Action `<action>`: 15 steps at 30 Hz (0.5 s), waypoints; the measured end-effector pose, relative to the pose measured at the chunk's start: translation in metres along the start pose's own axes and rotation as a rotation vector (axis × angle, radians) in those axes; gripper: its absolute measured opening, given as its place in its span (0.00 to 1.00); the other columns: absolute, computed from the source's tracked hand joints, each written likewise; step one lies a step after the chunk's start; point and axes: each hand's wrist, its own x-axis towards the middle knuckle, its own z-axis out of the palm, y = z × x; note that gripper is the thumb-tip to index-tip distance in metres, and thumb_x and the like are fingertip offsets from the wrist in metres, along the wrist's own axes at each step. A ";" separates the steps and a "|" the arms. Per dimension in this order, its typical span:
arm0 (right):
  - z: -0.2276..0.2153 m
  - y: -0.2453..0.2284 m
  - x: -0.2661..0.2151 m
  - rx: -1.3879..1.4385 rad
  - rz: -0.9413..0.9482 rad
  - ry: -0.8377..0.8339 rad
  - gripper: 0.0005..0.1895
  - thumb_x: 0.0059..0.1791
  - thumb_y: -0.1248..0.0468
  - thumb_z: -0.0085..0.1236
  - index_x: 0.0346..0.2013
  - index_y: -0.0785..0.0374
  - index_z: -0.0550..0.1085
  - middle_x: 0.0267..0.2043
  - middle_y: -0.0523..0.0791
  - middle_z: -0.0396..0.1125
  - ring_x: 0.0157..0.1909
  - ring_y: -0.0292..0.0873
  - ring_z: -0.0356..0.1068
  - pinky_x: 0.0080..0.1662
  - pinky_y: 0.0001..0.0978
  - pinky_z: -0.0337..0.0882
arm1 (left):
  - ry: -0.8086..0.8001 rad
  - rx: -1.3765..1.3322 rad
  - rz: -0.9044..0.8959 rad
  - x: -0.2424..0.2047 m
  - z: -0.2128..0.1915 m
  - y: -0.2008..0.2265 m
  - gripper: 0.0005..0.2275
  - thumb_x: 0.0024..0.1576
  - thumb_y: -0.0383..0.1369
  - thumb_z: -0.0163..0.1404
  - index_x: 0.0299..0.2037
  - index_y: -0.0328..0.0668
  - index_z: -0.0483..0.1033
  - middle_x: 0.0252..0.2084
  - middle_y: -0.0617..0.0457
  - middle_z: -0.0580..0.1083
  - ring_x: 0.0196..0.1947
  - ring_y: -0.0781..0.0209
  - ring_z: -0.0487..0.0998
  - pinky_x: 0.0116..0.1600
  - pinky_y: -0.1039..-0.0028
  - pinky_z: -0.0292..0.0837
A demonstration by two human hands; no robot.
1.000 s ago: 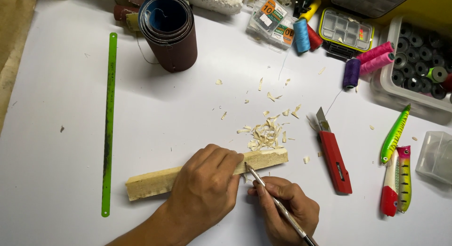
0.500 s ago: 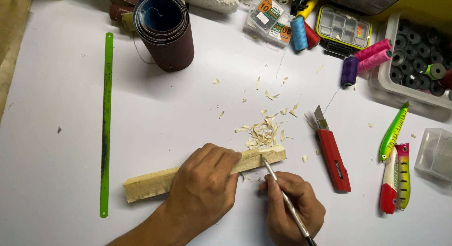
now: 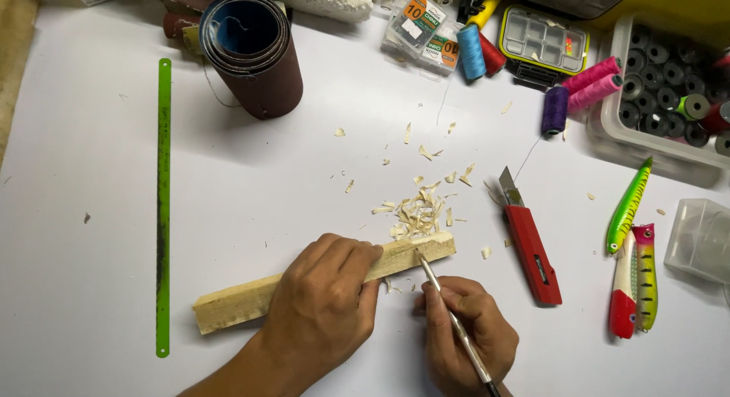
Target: The person carves a rectangular piece of wood using a utility knife, removing thin shavings from the surface. They then use a pencil to draw lines on the wood and continue carving along the marked lines.
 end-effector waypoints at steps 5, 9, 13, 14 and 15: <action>0.002 0.003 0.000 -0.029 0.181 0.162 0.08 0.51 0.72 0.57 0.29 0.66 0.67 0.32 0.52 0.72 0.23 0.39 0.72 0.28 0.23 0.74 | 0.002 0.004 -0.007 0.000 0.001 0.000 0.14 0.43 0.18 0.53 0.41 0.35 0.76 0.33 0.51 0.73 0.32 0.52 0.72 0.40 0.67 0.72; 0.002 0.000 -0.001 -0.018 0.071 0.100 0.09 0.49 0.75 0.56 0.27 0.67 0.66 0.30 0.54 0.72 0.21 0.38 0.72 0.26 0.21 0.74 | 0.007 -0.002 -0.010 0.001 0.000 0.001 0.13 0.44 0.18 0.55 0.40 0.35 0.76 0.33 0.51 0.74 0.32 0.52 0.72 0.40 0.67 0.72; -0.001 0.002 0.001 -0.052 0.127 0.120 0.09 0.50 0.74 0.57 0.28 0.66 0.67 0.31 0.52 0.71 0.23 0.38 0.70 0.28 0.22 0.71 | -0.004 -0.005 -0.021 0.001 0.001 0.002 0.14 0.44 0.18 0.57 0.41 0.35 0.76 0.33 0.50 0.73 0.32 0.51 0.72 0.40 0.67 0.72; -0.002 0.005 0.001 -0.060 0.164 0.155 0.09 0.51 0.73 0.56 0.29 0.66 0.66 0.31 0.53 0.70 0.23 0.39 0.69 0.28 0.23 0.71 | 0.000 0.001 -0.024 0.001 0.001 0.002 0.14 0.44 0.18 0.56 0.41 0.35 0.76 0.32 0.50 0.73 0.32 0.52 0.73 0.40 0.67 0.72; -0.003 0.007 0.001 -0.067 0.201 0.189 0.09 0.52 0.72 0.55 0.30 0.66 0.64 0.31 0.53 0.69 0.23 0.39 0.68 0.29 0.24 0.71 | 0.005 0.007 -0.026 0.001 0.001 0.002 0.14 0.43 0.18 0.55 0.41 0.35 0.77 0.32 0.51 0.73 0.32 0.52 0.73 0.39 0.67 0.73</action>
